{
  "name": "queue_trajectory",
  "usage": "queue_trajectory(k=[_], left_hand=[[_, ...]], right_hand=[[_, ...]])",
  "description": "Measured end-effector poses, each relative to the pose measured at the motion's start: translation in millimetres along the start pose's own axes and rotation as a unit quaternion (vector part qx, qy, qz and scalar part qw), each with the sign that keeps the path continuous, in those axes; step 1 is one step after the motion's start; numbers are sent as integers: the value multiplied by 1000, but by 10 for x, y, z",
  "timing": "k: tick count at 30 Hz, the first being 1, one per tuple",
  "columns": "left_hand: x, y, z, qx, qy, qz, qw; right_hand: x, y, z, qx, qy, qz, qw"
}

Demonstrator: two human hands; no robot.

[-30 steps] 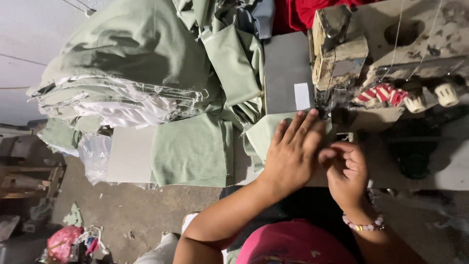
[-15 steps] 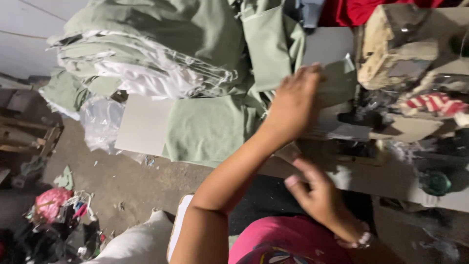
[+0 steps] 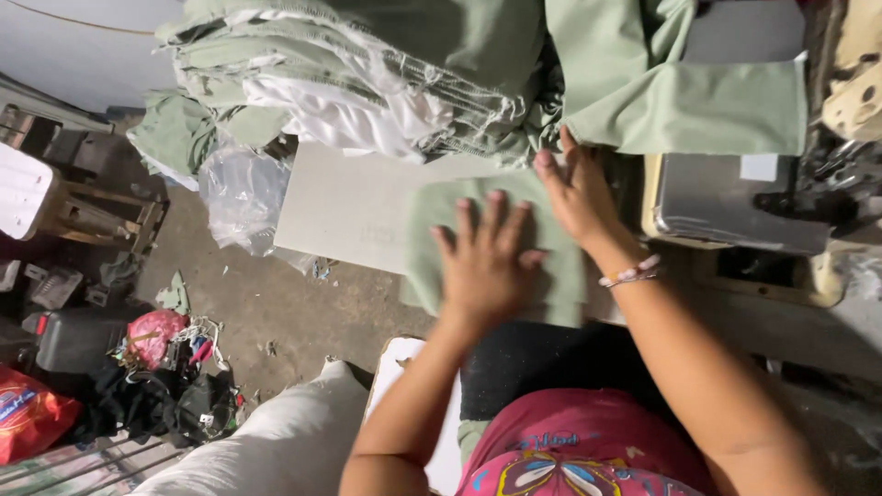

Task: Folding and stacking small pieces of green fabric at a sewing workstation

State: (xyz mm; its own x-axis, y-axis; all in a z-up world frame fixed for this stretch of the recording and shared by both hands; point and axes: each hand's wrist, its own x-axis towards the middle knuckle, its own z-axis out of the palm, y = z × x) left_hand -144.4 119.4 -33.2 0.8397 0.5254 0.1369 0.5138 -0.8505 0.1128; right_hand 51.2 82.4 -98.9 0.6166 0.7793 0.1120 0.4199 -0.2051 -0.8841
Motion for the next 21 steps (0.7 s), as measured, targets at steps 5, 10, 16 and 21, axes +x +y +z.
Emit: queue_trajectory(k=[5, 10, 16, 21], left_hand=[[-114, 278, 63, -119, -38, -16, 992], [-232, 101, 293, -214, -13, 121, 969], [8, 182, 326, -275, -72, 150, 947], [191, 140, 113, -436, -143, 163, 873]], right_hand=[[-629, -450, -455, -10, 14, -125, 992], [-1416, -612, -765, -65, 51, -219, 972], [-1717, -564, -935, -19, 87, -144, 986], [-1776, -536, -989, -40, 93, -97, 990]])
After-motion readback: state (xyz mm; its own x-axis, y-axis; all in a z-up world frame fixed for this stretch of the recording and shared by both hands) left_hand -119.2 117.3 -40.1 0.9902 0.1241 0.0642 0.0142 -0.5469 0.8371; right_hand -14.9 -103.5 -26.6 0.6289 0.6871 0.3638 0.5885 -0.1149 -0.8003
